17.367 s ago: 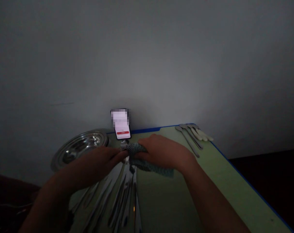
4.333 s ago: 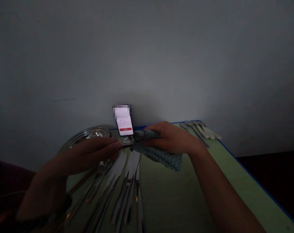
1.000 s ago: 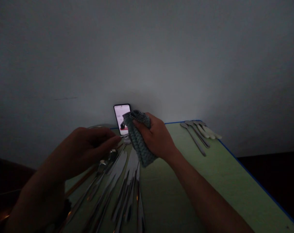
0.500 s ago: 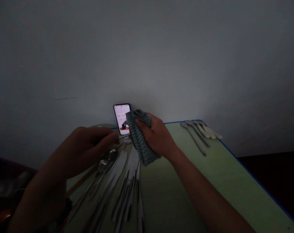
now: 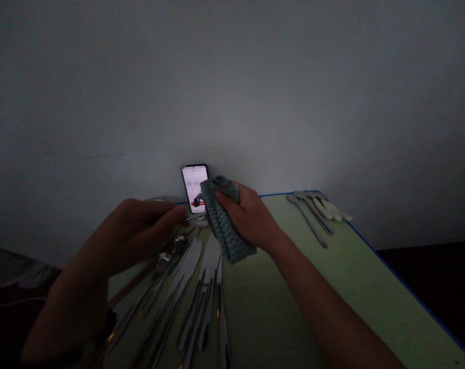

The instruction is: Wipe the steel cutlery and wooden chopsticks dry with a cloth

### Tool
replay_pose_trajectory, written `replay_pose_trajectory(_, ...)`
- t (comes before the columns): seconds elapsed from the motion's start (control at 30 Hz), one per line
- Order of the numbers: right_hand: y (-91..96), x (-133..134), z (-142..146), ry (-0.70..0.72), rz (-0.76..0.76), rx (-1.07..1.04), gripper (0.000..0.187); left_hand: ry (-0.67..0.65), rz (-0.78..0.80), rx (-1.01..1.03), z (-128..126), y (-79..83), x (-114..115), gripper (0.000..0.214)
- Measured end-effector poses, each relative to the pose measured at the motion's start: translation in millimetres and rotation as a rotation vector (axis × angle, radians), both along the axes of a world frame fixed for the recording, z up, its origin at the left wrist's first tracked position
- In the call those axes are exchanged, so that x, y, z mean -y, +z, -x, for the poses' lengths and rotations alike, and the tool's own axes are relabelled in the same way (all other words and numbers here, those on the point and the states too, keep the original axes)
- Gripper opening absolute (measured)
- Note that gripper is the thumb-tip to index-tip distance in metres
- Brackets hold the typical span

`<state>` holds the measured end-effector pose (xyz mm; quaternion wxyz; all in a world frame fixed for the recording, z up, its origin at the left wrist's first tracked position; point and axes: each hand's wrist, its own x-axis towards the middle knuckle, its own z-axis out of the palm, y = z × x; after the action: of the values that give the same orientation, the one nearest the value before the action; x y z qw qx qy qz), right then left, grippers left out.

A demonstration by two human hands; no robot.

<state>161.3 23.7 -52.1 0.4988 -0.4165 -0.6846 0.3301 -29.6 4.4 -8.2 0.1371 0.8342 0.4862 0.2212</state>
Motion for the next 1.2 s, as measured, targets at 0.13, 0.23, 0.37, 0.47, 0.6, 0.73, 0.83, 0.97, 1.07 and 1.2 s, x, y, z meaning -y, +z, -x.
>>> replay_pose_trajectory(0.13,0.2,-2.1,-4.9,-0.041,0.062,0.013,0.026,0.021,0.000,0.122,1.4,-2.9,-2.9,0.033)
replay_pose_trajectory(0.23,-3.4,-4.2,-4.4,-0.038,0.126,-0.037,0.028,0.083,-0.071,0.202,2.1,-1.2,-4.1,0.032)
replay_pose_trajectory(0.37,-9.3,-4.1,-2.6,0.126,0.249,-0.080,0.029,0.160,-0.166,0.288,2.2,0.1,-4.7,0.035)
replay_pose_trajectory(0.47,-10.9,-2.6,-4.4,0.250,0.256,0.002,0.029,0.213,-0.191,0.319,3.3,-1.8,-5.8,0.037)
replay_pose_trajectory(0.6,-6.0,0.0,-10.1,0.391,0.217,0.148,0.027,0.233,-0.181,0.301,5.3,-3.7,-7.2,0.038)
replay_pose_trajectory(0.73,2.1,4.8,-12.9,0.528,0.212,0.251,0.024,0.237,-0.127,0.273,7.5,-2.9,-8.1,0.040)
replay_pose_trajectory(0.83,5.8,8.2,-11.5,0.604,0.222,0.297,0.022,0.229,-0.074,0.268,9.7,-3.1,-9.9,0.044)
replay_pose_trajectory(0.97,4.5,8.1,-8.8,0.608,0.226,0.323,0.020,0.244,0.008,0.212,12.9,-6.5,-14.3,0.047)
replay_pose_trajectory(1.07,2.5,5.7,-9.9,0.602,0.200,0.340,0.019,0.208,0.077,0.129,14.9,-9.4,-16.9,0.045)
replay_pose_trajectory(1.2,3.7,3.2,-16.6,0.507,0.146,0.347,0.018,0.099,0.098,0.048,13.5,-9.6,-15.0,0.042)
